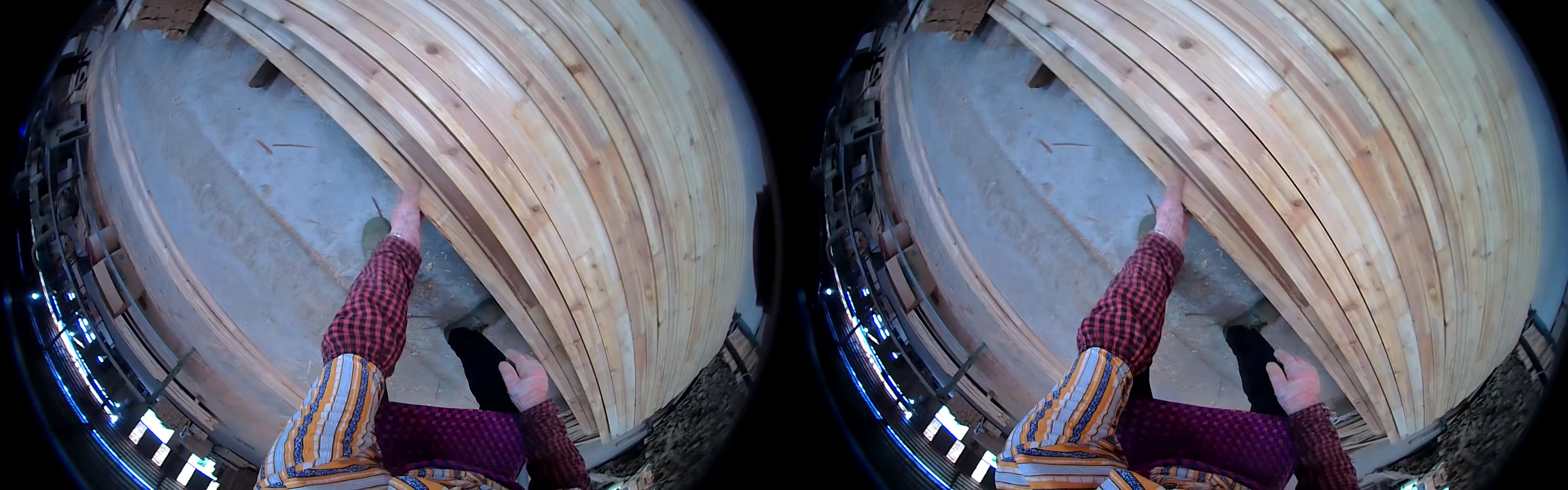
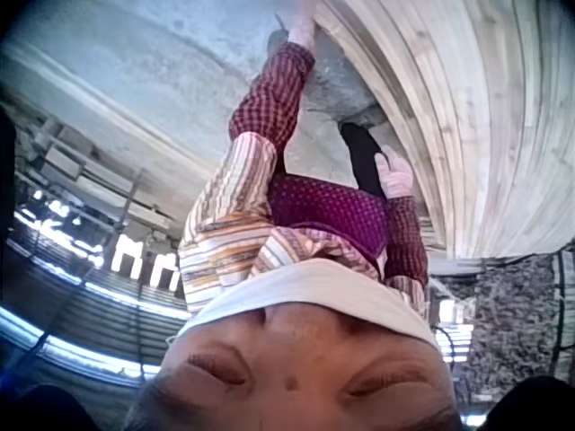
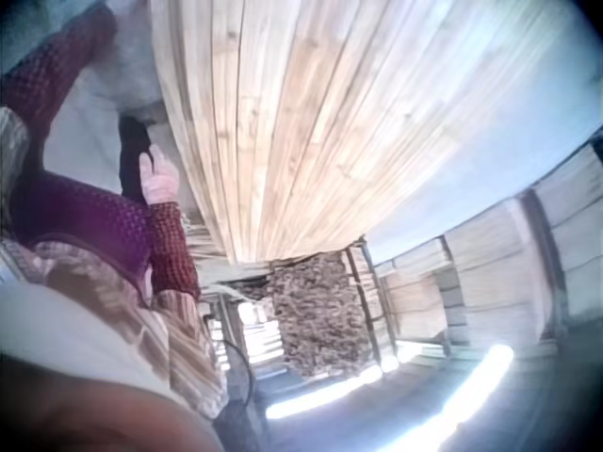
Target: The person walks to a table and picks up wooden strips, aligning them together on a metal surface. They use a small scraper on the strips before carrying the bundle across the workshop to place it onto a large stack of lumber.
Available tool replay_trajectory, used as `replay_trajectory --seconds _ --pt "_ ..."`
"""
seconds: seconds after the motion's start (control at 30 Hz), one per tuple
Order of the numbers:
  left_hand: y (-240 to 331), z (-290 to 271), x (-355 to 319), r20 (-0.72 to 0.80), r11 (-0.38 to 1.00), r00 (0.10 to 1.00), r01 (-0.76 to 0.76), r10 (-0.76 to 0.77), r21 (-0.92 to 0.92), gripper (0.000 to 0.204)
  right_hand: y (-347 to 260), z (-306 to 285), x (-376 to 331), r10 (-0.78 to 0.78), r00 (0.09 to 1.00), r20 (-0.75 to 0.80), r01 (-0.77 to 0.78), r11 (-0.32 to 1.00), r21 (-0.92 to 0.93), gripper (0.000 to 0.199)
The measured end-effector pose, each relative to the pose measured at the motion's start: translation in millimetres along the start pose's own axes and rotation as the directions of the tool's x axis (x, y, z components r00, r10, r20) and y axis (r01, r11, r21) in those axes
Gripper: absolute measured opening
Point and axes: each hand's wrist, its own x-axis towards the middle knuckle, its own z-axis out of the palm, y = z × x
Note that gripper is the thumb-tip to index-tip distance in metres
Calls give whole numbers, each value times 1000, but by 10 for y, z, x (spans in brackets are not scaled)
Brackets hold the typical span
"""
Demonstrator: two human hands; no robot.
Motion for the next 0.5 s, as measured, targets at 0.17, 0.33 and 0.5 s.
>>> replay_trajectory --seconds 0.17,0.33,0.5 --pt "459 -546 -1247 -48 915 996 -51 77 401 91 -285 -6 -330 1 1000 30 7 955 -297 40" --pt "1069 -2107 -3053 -258 834 965 110 40 541 58 -840 105 -724 -23 962 272 121 931 -345 37" --pt "619 -3836 -4717 -498 972 860 201 -117 118 38 -1877 -157 -917 -35 909 414 159 950 -267 42"
